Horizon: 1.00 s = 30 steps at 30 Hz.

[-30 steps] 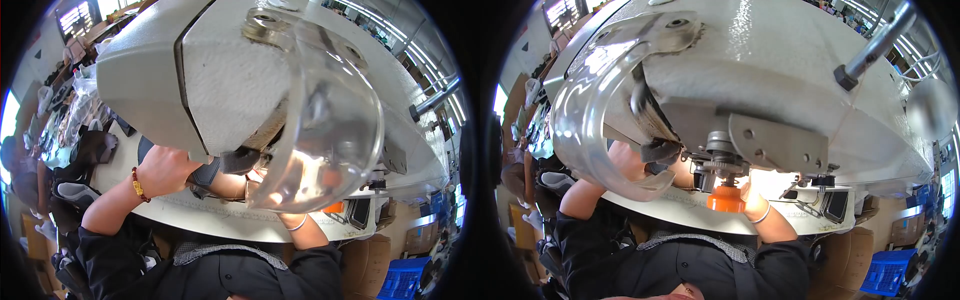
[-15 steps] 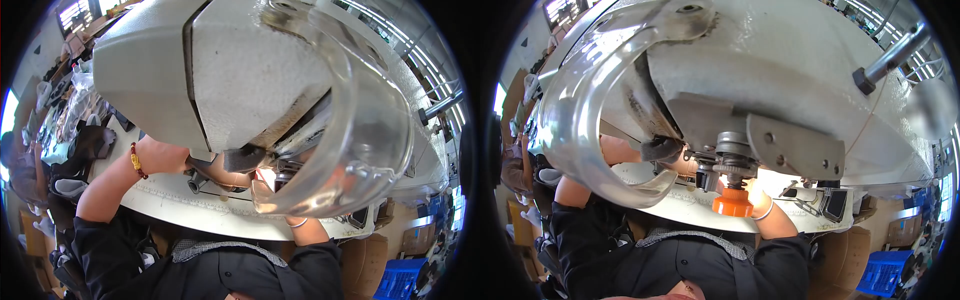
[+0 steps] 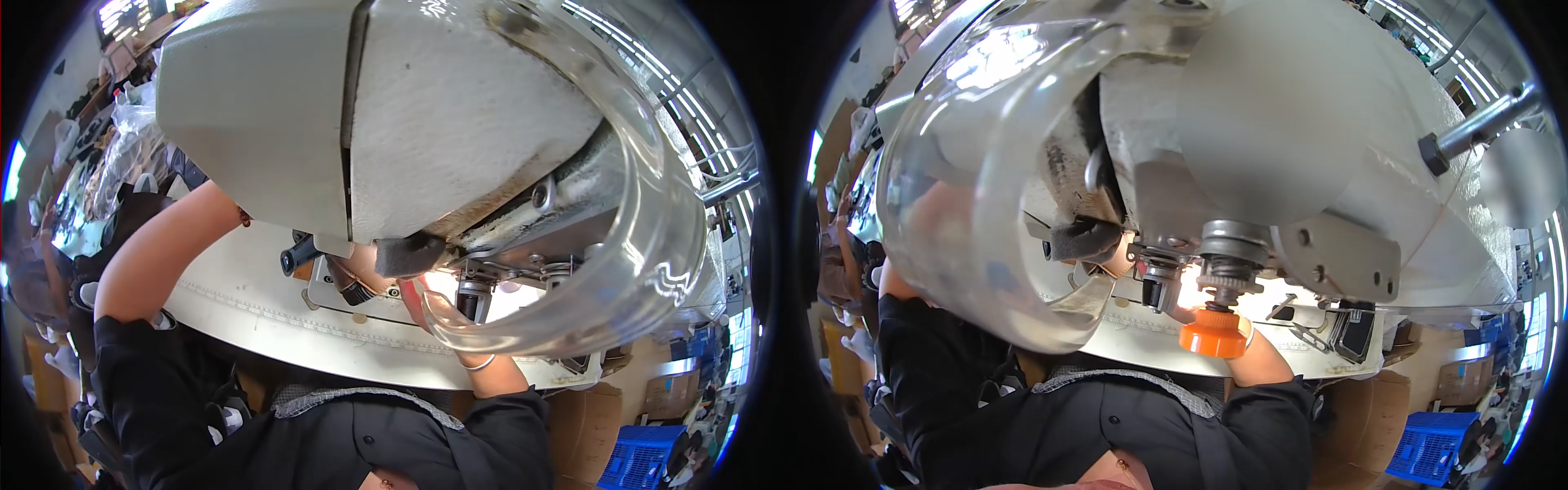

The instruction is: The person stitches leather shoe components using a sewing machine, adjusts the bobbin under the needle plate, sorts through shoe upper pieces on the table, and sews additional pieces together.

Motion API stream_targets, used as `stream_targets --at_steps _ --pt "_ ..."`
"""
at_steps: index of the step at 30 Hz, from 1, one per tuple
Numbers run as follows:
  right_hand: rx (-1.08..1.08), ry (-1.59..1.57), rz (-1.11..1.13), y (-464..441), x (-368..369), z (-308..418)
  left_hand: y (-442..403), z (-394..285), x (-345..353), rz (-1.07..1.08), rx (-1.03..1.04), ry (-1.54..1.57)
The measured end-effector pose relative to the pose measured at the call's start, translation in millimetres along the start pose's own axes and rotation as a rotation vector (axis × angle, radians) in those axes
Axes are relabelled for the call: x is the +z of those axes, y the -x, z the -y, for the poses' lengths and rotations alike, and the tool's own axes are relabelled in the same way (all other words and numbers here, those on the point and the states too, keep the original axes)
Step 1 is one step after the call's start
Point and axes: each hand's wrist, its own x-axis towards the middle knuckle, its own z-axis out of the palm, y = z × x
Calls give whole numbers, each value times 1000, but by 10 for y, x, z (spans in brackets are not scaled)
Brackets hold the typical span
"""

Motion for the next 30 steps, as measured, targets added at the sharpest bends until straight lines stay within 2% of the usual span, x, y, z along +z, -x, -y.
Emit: stream_targets --at_steps 6,12,23,30 --pt "-79 -2 -108 -6 109 -101 -61 102 -20 58 -41 62" --pt "-126 30 -119 -17 150 -169 -116 206 -48 122 -105 142" --pt "-64 214 157 40 -71 73 -205 401 -49 209 -208 235" --pt "-90 252 159 -42 -90 46 -223 438 -80 232 -217 239"
